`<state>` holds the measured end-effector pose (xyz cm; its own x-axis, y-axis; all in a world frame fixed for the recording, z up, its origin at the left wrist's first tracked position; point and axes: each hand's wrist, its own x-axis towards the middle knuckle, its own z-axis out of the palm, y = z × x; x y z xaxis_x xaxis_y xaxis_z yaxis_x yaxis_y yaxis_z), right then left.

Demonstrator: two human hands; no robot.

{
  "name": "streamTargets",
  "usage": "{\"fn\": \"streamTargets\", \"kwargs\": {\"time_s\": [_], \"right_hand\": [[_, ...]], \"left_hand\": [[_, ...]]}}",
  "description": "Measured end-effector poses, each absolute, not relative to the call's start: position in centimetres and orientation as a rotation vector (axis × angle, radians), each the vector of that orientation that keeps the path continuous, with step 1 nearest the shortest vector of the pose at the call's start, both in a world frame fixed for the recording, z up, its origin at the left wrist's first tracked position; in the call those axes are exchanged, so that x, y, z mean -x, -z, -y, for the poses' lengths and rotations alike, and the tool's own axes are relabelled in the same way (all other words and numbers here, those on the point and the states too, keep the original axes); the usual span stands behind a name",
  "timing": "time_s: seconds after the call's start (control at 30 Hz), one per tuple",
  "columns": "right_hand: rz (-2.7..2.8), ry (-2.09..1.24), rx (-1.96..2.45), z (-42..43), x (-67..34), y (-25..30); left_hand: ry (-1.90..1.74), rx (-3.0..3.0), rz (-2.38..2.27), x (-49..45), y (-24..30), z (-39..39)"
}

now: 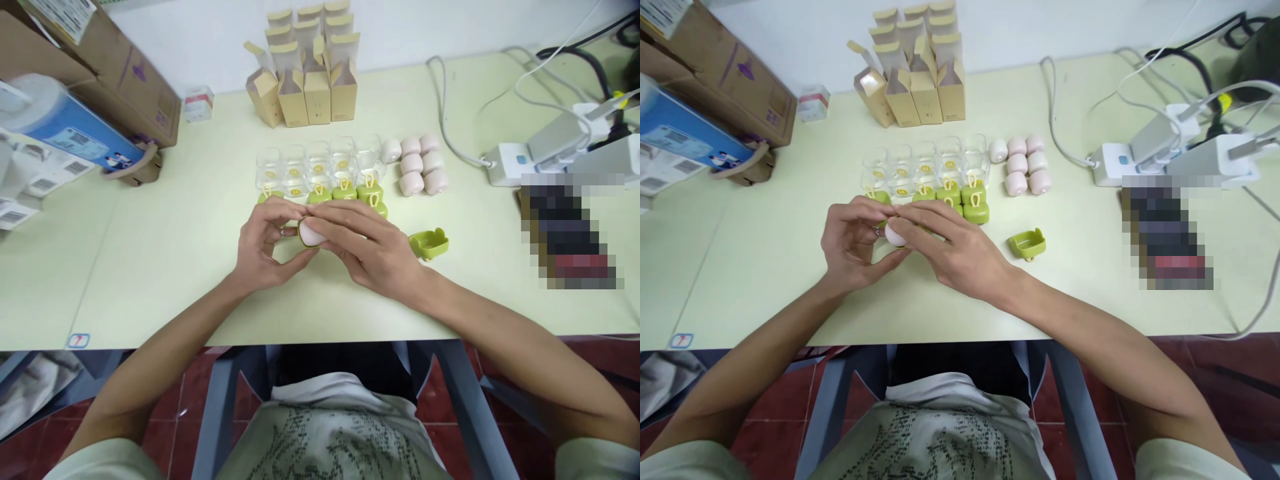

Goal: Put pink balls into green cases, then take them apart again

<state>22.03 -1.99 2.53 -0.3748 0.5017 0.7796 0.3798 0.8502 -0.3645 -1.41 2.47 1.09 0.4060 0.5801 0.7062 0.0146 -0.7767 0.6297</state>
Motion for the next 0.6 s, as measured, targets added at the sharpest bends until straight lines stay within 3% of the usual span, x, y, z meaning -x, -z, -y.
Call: {"fn": "streamTargets", "kwargs": {"time_s": [0.33,0.6], "right_hand": [[1.886,-0.41,0.824,2.6,-22.2,-3.7],[1.798,-0.408,0.834,2.6,-22.1,-3.6]], "left_hand": [[-1.438,-2.299,-0.64,1.2,-2.0,-2.0],[-1.424,-2.255,-0.741,1.0,-1.8,-1.4]]}}
